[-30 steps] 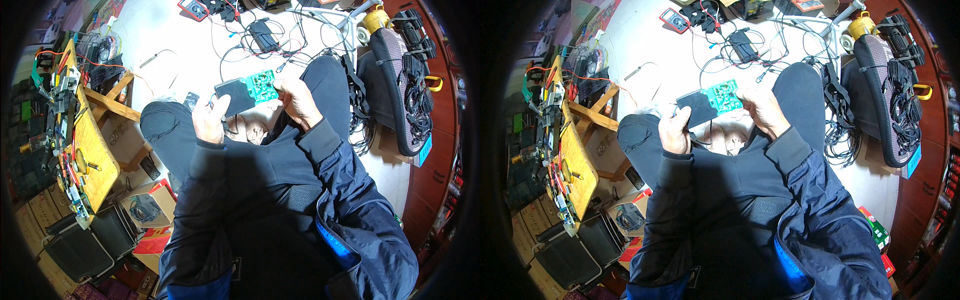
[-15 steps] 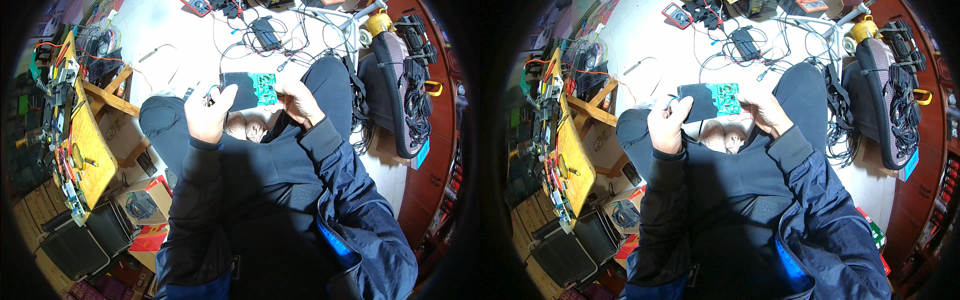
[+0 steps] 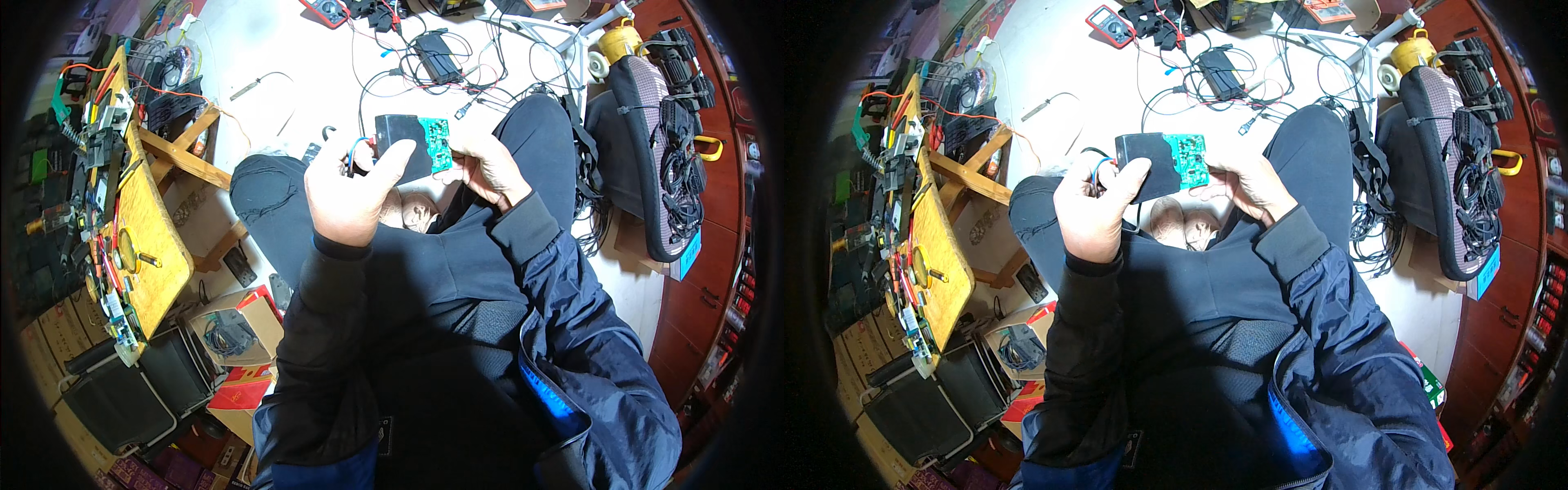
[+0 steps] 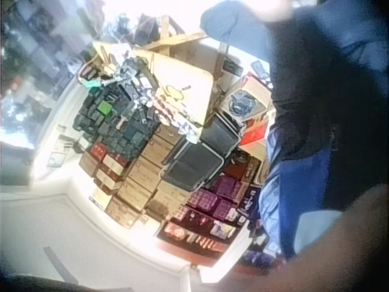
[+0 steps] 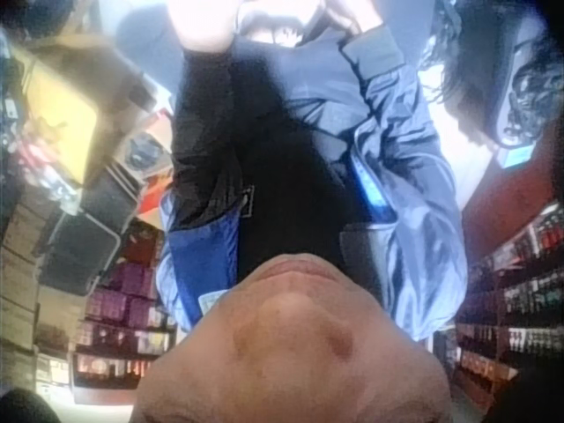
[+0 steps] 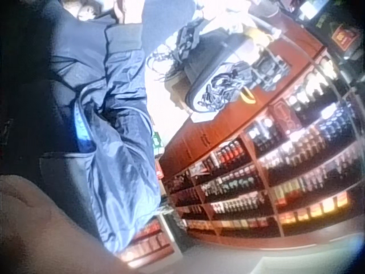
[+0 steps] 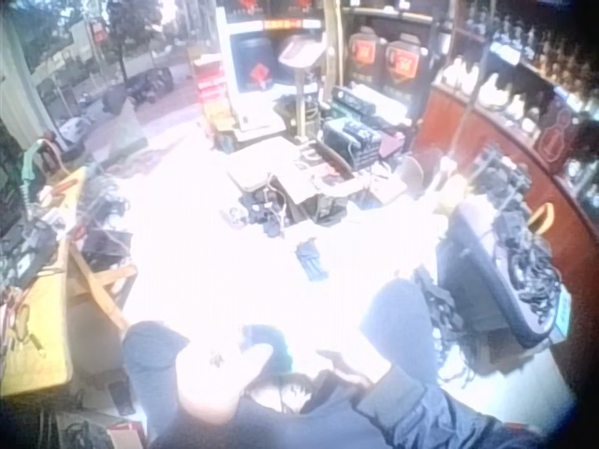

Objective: The person sits on the floor and inspects a small green circuit board attached to a black casing. They use a screwdriver to adjust components on the board, then connect a power cable to a multimeter and place the board on a nearby table.

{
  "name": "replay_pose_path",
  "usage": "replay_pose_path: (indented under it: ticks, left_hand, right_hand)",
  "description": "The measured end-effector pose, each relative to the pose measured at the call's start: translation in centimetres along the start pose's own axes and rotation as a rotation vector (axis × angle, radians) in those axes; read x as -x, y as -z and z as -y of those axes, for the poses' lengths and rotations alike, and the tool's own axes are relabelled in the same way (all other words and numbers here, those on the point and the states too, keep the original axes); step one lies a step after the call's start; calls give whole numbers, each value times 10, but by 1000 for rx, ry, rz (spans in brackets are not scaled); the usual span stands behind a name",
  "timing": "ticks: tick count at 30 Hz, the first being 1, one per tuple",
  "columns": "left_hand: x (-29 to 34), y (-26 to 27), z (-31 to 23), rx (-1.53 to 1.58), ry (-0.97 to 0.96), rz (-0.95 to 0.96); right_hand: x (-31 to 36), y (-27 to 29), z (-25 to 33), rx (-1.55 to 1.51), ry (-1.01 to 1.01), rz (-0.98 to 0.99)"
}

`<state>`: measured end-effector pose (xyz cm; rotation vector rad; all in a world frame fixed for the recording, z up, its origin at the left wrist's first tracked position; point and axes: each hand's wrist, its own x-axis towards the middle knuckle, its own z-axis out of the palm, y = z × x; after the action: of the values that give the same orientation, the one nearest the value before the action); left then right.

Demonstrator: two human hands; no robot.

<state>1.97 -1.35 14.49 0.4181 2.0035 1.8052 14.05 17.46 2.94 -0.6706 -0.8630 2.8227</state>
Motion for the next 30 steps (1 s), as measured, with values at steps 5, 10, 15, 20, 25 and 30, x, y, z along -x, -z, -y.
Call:
replay_pose_path:
  ticks: [5, 10, 15, 20, 25, 30]
  left_hand:
    - [0, 1, 2, 8, -3, -14]
    - [-1, 3, 7, 5, -19, -29]
    - [1, 4, 12, 71, 31, -53]
    - [8, 3, 20, 39, 10, -44]
    - [13, 6, 27, 8, 5, -22]
    - [16, 6, 33, 94, 4, -18]
  right_hand:
    - [2, -2, 3, -7, -3, 21]
    - [2, -3, 4, -31, -29, -4]
    - [3, -3, 4, -32, -26, 4]
    - [2, -3, 6, -11, -30, 6]
    - [4, -11, 8, -40, 19, 14]
    - [6, -16, 9, 35, 45, -14]
